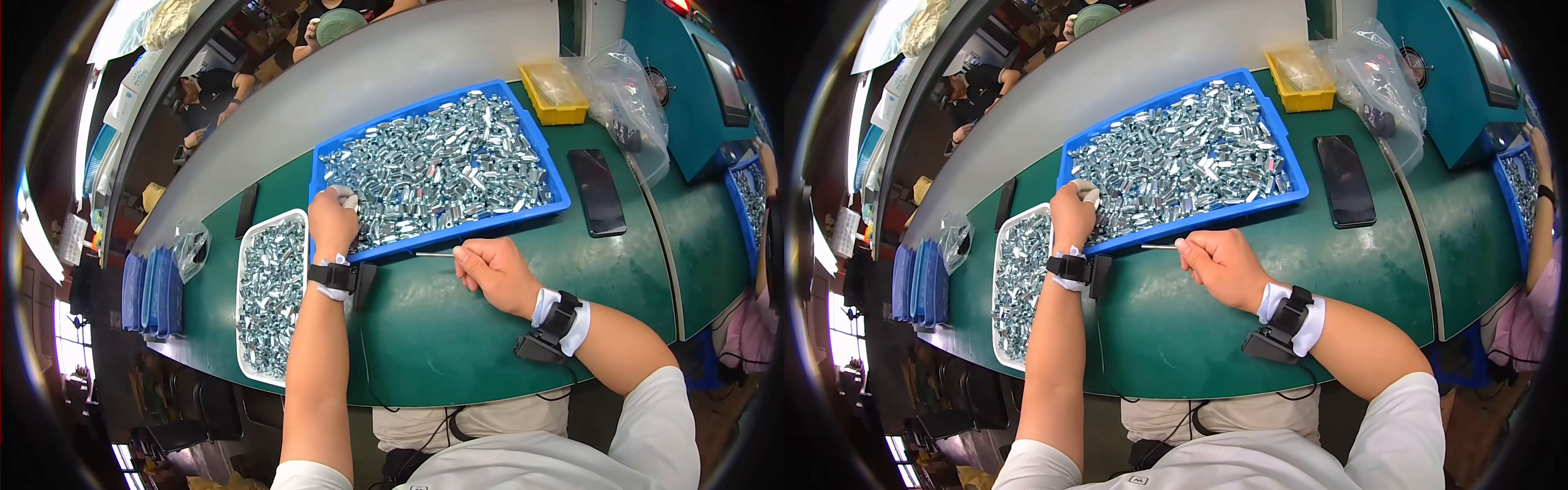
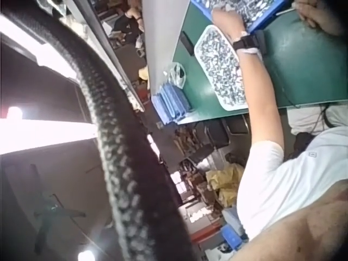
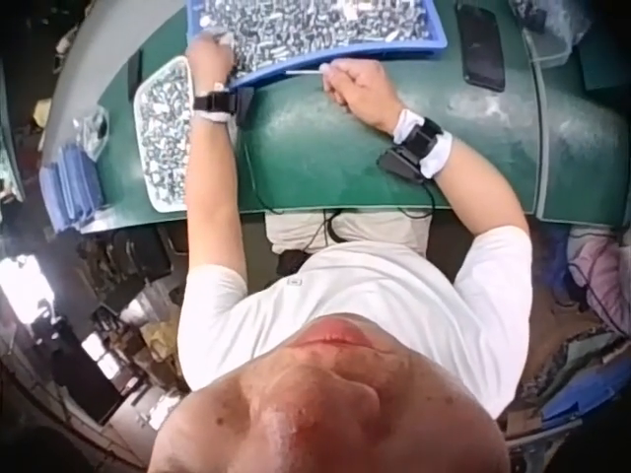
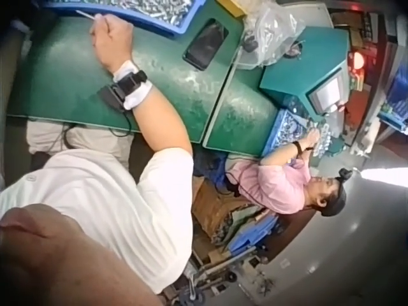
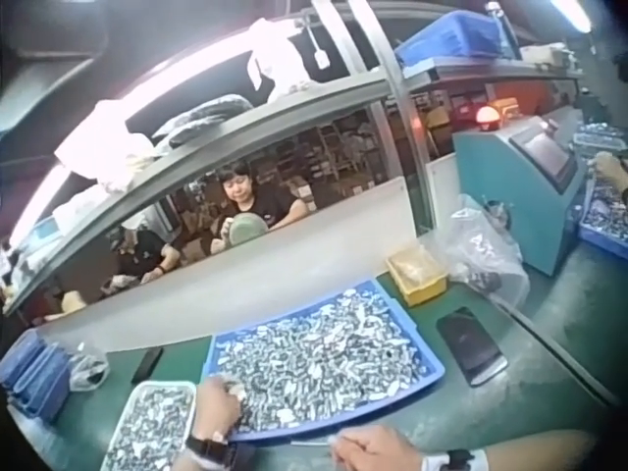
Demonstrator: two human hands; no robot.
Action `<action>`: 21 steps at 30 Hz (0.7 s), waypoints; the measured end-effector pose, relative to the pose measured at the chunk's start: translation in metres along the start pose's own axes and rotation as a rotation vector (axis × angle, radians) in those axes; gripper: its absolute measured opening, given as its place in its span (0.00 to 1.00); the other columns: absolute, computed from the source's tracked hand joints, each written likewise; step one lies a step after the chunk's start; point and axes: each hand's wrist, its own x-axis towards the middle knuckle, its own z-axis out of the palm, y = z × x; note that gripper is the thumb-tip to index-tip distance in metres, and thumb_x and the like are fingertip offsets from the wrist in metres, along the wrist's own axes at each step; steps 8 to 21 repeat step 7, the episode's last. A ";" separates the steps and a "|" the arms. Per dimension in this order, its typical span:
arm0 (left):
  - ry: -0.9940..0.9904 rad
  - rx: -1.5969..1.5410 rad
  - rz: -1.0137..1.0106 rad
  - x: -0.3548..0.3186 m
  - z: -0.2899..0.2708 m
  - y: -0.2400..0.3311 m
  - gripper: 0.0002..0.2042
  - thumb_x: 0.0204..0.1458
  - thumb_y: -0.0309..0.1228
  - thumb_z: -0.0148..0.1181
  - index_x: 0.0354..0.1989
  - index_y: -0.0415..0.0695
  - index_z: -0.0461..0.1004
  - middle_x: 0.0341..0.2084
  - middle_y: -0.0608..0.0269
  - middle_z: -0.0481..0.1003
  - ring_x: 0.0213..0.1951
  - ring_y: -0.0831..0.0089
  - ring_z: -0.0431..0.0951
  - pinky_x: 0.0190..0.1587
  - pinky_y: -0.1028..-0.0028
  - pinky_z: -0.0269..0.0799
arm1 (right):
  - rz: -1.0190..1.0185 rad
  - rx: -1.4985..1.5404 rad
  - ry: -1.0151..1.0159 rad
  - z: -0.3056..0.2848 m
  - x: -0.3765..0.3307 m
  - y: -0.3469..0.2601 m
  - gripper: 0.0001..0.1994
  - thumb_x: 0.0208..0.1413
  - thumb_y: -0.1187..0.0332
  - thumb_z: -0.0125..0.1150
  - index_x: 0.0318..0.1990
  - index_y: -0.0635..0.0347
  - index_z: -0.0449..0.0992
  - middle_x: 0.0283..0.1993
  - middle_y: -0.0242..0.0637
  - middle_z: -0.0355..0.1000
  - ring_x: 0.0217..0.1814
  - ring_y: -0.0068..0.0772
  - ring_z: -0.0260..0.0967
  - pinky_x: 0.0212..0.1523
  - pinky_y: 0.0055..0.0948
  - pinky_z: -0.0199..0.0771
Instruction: The person picks up a metal part from a blue tray and slides it onto a metal rod to check it. After inspecting the part, the person removes it from the rod and places it into a white tray, repeating the process.
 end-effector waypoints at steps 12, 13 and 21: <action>0.112 -0.702 -0.309 -0.037 -0.031 0.042 0.06 0.56 0.27 0.57 0.39 0.39 0.76 0.28 0.58 0.79 0.28 0.65 0.79 0.30 0.69 0.72 | 0.031 0.010 0.041 -0.006 -0.002 0.004 0.18 0.66 0.62 0.46 0.24 0.62 0.70 0.19 0.28 0.66 0.21 0.16 0.62 0.25 0.20 0.63; 0.112 -0.702 -0.309 -0.037 -0.031 0.042 0.06 0.56 0.27 0.57 0.39 0.39 0.76 0.28 0.58 0.79 0.28 0.65 0.79 0.30 0.69 0.72 | 0.031 0.010 0.041 -0.006 -0.002 0.004 0.18 0.66 0.62 0.46 0.24 0.62 0.70 0.19 0.28 0.66 0.21 0.16 0.62 0.25 0.20 0.63; 0.112 -0.702 -0.309 -0.037 -0.031 0.042 0.06 0.56 0.27 0.57 0.39 0.39 0.76 0.28 0.58 0.79 0.28 0.65 0.79 0.30 0.69 0.72 | 0.031 0.010 0.041 -0.006 -0.002 0.004 0.18 0.66 0.62 0.46 0.24 0.62 0.70 0.19 0.28 0.66 0.21 0.16 0.62 0.25 0.20 0.63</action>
